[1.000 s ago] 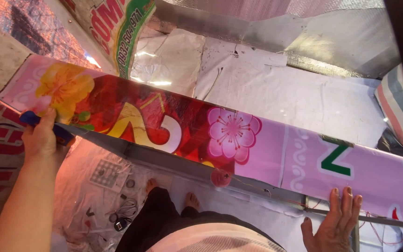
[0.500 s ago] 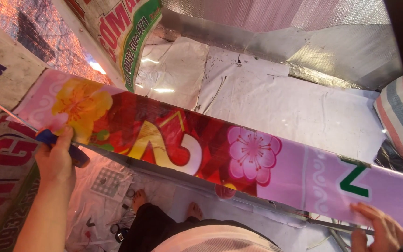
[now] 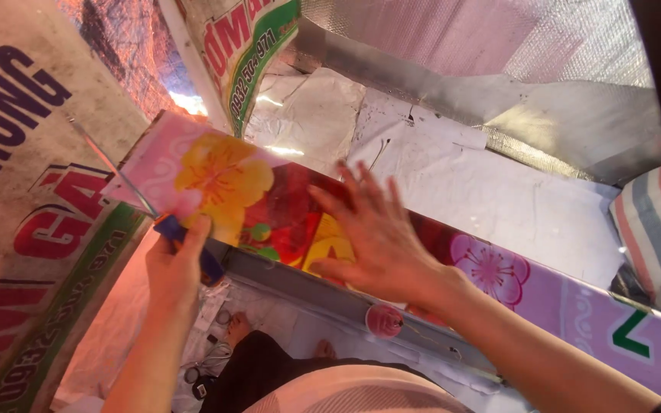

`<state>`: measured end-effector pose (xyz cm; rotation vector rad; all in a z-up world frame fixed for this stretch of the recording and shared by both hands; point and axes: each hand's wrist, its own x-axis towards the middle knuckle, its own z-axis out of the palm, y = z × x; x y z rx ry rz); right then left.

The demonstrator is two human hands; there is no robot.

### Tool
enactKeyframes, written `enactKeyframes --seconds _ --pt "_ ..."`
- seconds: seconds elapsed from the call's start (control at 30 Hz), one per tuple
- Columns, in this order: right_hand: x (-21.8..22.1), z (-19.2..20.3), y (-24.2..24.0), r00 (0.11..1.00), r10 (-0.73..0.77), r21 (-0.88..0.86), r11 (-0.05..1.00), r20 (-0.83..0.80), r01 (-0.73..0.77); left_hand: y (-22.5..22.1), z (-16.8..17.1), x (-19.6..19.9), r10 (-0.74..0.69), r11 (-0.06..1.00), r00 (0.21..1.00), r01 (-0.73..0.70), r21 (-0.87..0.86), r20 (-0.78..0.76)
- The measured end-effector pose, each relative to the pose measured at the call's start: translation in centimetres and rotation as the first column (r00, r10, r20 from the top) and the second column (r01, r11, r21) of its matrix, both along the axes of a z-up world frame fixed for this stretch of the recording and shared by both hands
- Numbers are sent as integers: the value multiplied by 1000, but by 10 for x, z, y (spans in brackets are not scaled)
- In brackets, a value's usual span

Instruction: Apply a printed banner to a metal frame, trim the excess material with a utility knife, and secure the components with a screwdriver.

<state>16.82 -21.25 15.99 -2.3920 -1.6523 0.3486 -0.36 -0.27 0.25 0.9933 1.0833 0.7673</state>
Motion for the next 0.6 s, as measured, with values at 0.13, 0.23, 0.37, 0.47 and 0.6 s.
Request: enactKeyframes --seconds 0.13,0.23,0.37,0.47,0.6 --pt "-20 -49 46 992 117 -96 989 37 -113 -4 20 0 -51 997 989 42 -69 -140" --pt "-30 -68 47 989 78 -20 997 127 -76 -5 36 -5 -110 993 969 99 -60 -220" --pt "-32 -72 47 976 61 1 998 208 -63 -7 42 -8 -113 991 977 98 -89 -179" --pt "-35 -71 53 973 65 -3 998 222 -66 -1 38 -10 -114 993 982 115 -5 -147" --pt "-36 -73 54 965 68 -32 998 251 -62 4 34 -12 -139 985 976 118 -128 -165"
